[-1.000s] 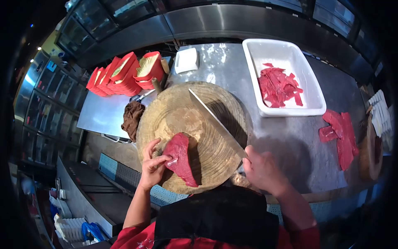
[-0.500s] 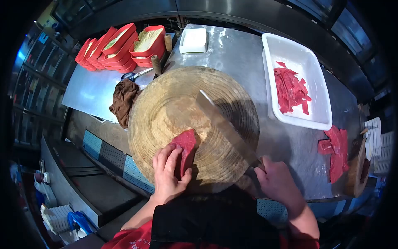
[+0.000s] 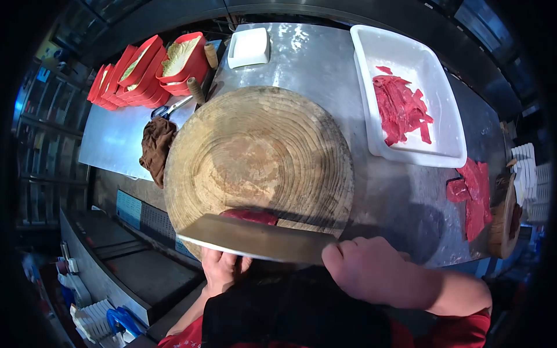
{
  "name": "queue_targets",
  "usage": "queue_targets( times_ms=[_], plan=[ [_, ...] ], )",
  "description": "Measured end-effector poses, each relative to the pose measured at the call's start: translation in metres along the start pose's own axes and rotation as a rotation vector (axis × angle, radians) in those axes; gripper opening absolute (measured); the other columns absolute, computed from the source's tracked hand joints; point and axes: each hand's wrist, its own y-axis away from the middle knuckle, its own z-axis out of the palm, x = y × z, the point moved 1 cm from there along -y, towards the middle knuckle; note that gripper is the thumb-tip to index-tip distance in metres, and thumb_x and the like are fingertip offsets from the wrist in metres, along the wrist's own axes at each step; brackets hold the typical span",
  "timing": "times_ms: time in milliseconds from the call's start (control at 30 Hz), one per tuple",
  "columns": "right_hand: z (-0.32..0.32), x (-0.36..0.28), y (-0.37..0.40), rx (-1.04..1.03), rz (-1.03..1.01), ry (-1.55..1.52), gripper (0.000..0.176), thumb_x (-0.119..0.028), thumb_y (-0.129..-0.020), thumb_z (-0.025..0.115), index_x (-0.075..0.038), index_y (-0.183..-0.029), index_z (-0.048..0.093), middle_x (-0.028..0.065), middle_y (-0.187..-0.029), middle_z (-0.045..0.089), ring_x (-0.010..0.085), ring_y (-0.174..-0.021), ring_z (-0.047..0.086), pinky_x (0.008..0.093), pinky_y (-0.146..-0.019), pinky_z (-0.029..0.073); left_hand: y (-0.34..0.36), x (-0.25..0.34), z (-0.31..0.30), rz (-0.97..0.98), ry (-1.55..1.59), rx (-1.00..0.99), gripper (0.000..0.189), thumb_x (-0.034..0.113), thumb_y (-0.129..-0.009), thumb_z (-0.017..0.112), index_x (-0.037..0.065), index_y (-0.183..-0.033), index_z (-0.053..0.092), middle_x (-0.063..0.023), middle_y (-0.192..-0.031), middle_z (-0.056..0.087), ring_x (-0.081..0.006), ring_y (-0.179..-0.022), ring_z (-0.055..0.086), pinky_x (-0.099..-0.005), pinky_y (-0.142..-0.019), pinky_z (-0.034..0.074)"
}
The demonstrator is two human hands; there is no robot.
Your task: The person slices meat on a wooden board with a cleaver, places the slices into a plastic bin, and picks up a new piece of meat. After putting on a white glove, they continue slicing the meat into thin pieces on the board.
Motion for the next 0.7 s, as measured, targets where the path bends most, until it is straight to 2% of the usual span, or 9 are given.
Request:
queue_targets(
  times_ms=[67, 133, 200, 300, 433, 500, 567, 633, 700],
  plan=[
    [-0.004, -0.004, 0.009, -0.034, 0.017, 0.052, 0.022, -0.01, -0.078, 0.06, 0.003, -0.093, 0.053, 0.0135, -0.07, 0.06, 0.0283, -0.058, 0.064, 0.0394, -0.047, 0.053, 0.024, -0.016, 0.012, -0.525, 0.643, -0.187, 0.032, 0.016, -0.07, 0.078, 0.008, -0.1, 0.068, -0.0102, -0.096, 0.063, -0.0349, -0.088, 0.059, -0.0468, -0.078, 0.046],
    [-0.003, -0.004, 0.017, -0.038, 0.054, 0.077, 0.022, -0.01, -0.075, 0.06, 0.002, -0.092, 0.054, 0.0113, -0.068, 0.058, 0.028, -0.058, 0.062, 0.0399, -0.047, 0.051, 0.008, -0.001, 0.003, -0.481, 0.502, -0.165, 0.027, 0.016, -0.069, 0.075, 0.01, -0.096, 0.069, -0.007, -0.092, 0.064, -0.0334, -0.091, 0.06, -0.0473, -0.079, 0.045],
    [-0.004, -0.004, 0.021, -0.046, 0.088, 0.106, 0.022, -0.01, -0.072, 0.061, 0.0, -0.09, 0.055, 0.0092, -0.066, 0.056, 0.0277, -0.057, 0.061, 0.0404, -0.048, 0.05, 0.0, 0.005, 0.001, -0.186, 0.244, 0.044, 0.027, 0.014, -0.068, 0.074, 0.011, -0.094, 0.07, -0.0056, -0.092, 0.065, -0.0313, -0.09, 0.063, -0.0454, -0.075, 0.047],
    [-0.002, -0.004, 0.016, -0.064, 0.073, 0.126, 0.024, -0.011, -0.073, 0.061, 0.002, -0.092, 0.056, 0.0101, -0.066, 0.056, 0.0271, -0.057, 0.061, 0.0397, -0.046, 0.05, 0.002, -0.001, 0.007, -0.177, 0.406, 0.103, 0.027, 0.016, -0.068, 0.074, 0.013, -0.095, 0.07, -0.0058, -0.093, 0.067, -0.0303, -0.087, 0.065, -0.0431, -0.074, 0.049],
    [0.006, -0.001, -0.002, -0.036, 0.031, 0.188, 0.024, -0.011, -0.072, 0.063, 0.003, -0.09, 0.057, 0.0102, -0.065, 0.055, 0.0255, -0.057, 0.061, 0.0385, -0.043, 0.048, 0.008, -0.008, 0.012, -0.272, 0.464, 0.094, 0.029, 0.018, -0.068, 0.074, 0.015, -0.096, 0.071, -0.0054, -0.094, 0.068, -0.0288, -0.082, 0.067, -0.041, -0.072, 0.05],
    [0.005, 0.002, -0.008, -0.048, 0.014, 0.196, 0.023, -0.011, -0.071, 0.063, 0.003, -0.089, 0.057, 0.0099, -0.065, 0.055, 0.0248, -0.057, 0.061, 0.038, -0.043, 0.048, -0.001, -0.005, 0.007, -0.031, 0.11, 0.092, 0.028, 0.021, -0.069, 0.073, 0.015, -0.096, 0.072, -0.004, -0.093, 0.068, -0.0269, -0.084, 0.067, -0.0401, -0.074, 0.05],
    [0.0, 0.007, -0.012, -0.122, -0.009, 0.166, 0.016, -0.014, -0.079, 0.062, -0.001, -0.077, 0.053, 0.0073, -0.06, 0.053, 0.0213, -0.053, 0.061, 0.0353, -0.04, 0.049, -0.003, -0.005, 0.004, -0.018, 0.062, 0.081, 0.028, 0.022, -0.07, 0.074, 0.014, -0.096, 0.073, -0.0038, -0.094, 0.068, -0.026, -0.084, 0.067, -0.0395, -0.074, 0.05],
    [-0.005, 0.007, -0.021, -0.127, -0.018, 0.168, 0.015, -0.014, -0.08, 0.062, -0.002, -0.077, 0.052, 0.0074, -0.059, 0.053, 0.0224, -0.052, 0.061, 0.0357, -0.041, 0.05, -0.002, -0.008, 0.004, -0.001, 0.015, 0.067, 0.028, 0.024, -0.071, 0.074, 0.013, -0.096, 0.074, -0.0035, -0.095, 0.069, -0.0252, -0.085, 0.067, -0.0389, -0.074, 0.05],
    [-0.005, 0.004, -0.038, -0.124, -0.019, 0.167, 0.015, -0.013, -0.081, 0.061, -0.003, -0.077, 0.051, 0.0075, -0.059, 0.054, 0.0236, -0.05, 0.061, 0.0361, -0.041, 0.05, 0.0, -0.014, 0.005, 0.112, -0.079, 0.024, 0.026, 0.027, -0.073, 0.074, 0.013, -0.095, 0.074, -0.0047, -0.095, 0.069, -0.0243, -0.085, 0.066, -0.0371, -0.076, 0.05]
  ],
)
